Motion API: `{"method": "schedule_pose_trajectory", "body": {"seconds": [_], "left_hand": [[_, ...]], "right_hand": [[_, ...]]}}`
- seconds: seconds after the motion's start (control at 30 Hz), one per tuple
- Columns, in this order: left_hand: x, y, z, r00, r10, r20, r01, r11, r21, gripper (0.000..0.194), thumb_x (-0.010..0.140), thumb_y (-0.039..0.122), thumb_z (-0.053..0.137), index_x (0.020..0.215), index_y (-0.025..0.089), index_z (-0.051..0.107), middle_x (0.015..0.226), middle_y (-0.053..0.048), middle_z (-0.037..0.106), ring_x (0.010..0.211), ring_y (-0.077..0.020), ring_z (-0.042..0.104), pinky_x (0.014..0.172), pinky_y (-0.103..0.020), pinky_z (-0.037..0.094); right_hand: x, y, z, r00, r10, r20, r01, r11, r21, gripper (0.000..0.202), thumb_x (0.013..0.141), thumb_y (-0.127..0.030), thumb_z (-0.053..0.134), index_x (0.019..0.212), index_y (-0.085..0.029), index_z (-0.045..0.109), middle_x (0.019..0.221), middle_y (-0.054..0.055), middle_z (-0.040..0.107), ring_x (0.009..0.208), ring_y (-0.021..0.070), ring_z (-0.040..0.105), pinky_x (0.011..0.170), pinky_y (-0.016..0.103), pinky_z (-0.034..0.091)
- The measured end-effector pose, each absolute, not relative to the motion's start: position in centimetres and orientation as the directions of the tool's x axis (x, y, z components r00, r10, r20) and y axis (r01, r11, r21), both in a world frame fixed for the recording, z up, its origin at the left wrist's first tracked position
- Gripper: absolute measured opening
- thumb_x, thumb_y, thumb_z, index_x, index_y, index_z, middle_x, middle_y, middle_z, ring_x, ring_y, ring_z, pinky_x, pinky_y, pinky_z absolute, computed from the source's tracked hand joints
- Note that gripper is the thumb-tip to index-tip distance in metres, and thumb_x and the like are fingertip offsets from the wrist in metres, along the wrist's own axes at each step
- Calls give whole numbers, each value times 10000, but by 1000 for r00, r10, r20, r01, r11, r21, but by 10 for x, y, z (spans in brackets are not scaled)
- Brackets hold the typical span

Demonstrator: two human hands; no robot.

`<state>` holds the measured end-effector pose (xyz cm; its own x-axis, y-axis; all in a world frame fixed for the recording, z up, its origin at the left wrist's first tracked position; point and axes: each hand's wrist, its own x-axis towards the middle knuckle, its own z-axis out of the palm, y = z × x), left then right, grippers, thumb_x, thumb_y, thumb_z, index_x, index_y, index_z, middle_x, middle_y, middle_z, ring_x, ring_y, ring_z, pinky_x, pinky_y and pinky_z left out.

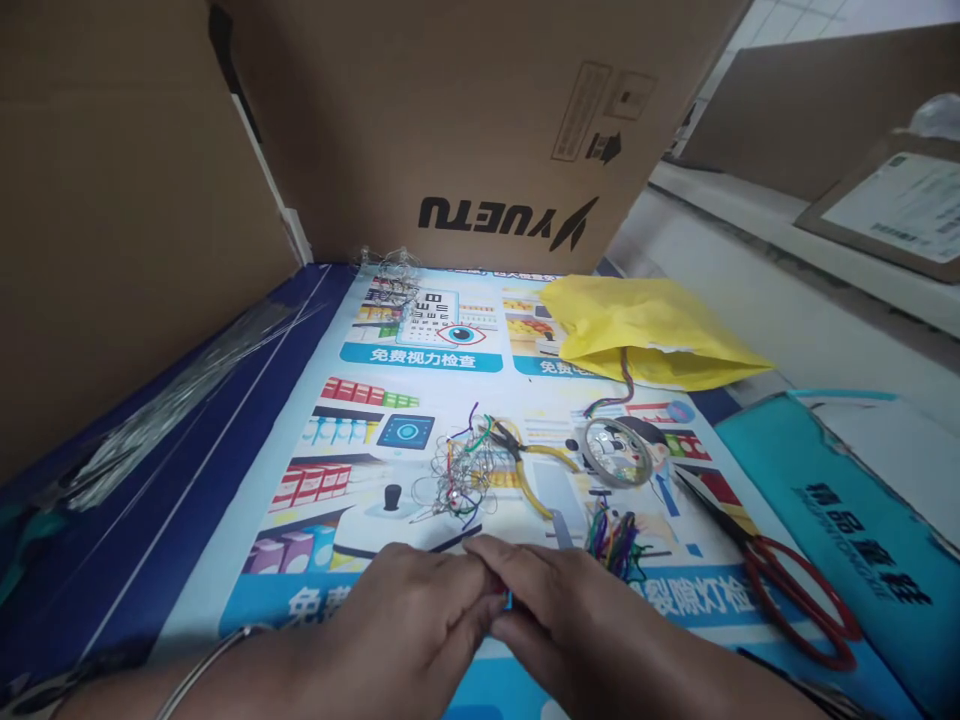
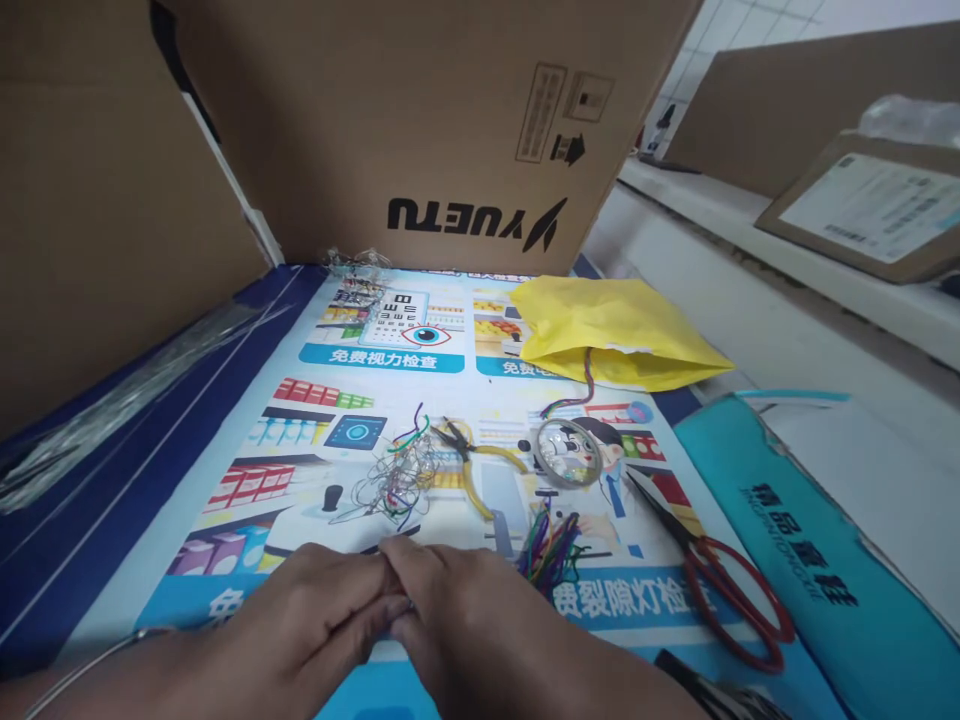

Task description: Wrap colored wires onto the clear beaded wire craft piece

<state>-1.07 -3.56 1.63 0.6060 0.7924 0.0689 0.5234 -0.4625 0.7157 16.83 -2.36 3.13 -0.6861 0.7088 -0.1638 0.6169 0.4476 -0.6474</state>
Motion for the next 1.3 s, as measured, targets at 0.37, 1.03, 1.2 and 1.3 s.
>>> {"method": "schedule_pose_trajectory", "body": {"seconds": [0.37, 1.03, 1.2, 1.3], "left_hand": [[-31, -26, 21, 254, 841, 478, 608, -524, 597, 89, 803, 226, 583, 817, 252, 499, 573, 57, 539, 474, -110, 513, 457, -238, 416], [-39, 3, 1, 150, 986, -75, 256, 35, 966, 252, 862, 417, 507, 754, 196, 562, 677, 11, 543, 650, -120, 490, 602, -247, 386], [-39, 5, 0, 128, 989, -67, 215, 38, 976, 250, 882, 407, 482, 785, 190, 558, 699, 2, 568, 683, -124, 517, 633, -250, 393], [-37, 5, 0, 103, 994, -46, 209, 23, 978, 254, 881, 405, 483, 768, 186, 543, 659, 12, 539, 639, -115, 490, 593, -238, 379]], "right_hand": [[181, 12, 21, -511, 856, -73, 627, 314, -713, 221, 891, -215, 413, 797, -188, 611, 717, 16, 663, 658, 136, 591, 586, 222, 402], [178, 28, -1, -308, 921, -239, 445, -83, -892, 230, 760, -360, 558, 630, -171, 547, 503, -60, 350, 463, 73, 303, 417, 199, 217], [179, 30, 5, -249, 914, -320, 370, -215, -904, 220, 737, -383, 568, 649, -183, 548, 427, -83, 329, 391, 62, 279, 384, 198, 182], [177, 29, 9, -262, 895, -361, 287, -285, -915, 247, 711, -427, 569, 663, -187, 541, 401, -98, 306, 367, 56, 242, 364, 199, 171]]}}
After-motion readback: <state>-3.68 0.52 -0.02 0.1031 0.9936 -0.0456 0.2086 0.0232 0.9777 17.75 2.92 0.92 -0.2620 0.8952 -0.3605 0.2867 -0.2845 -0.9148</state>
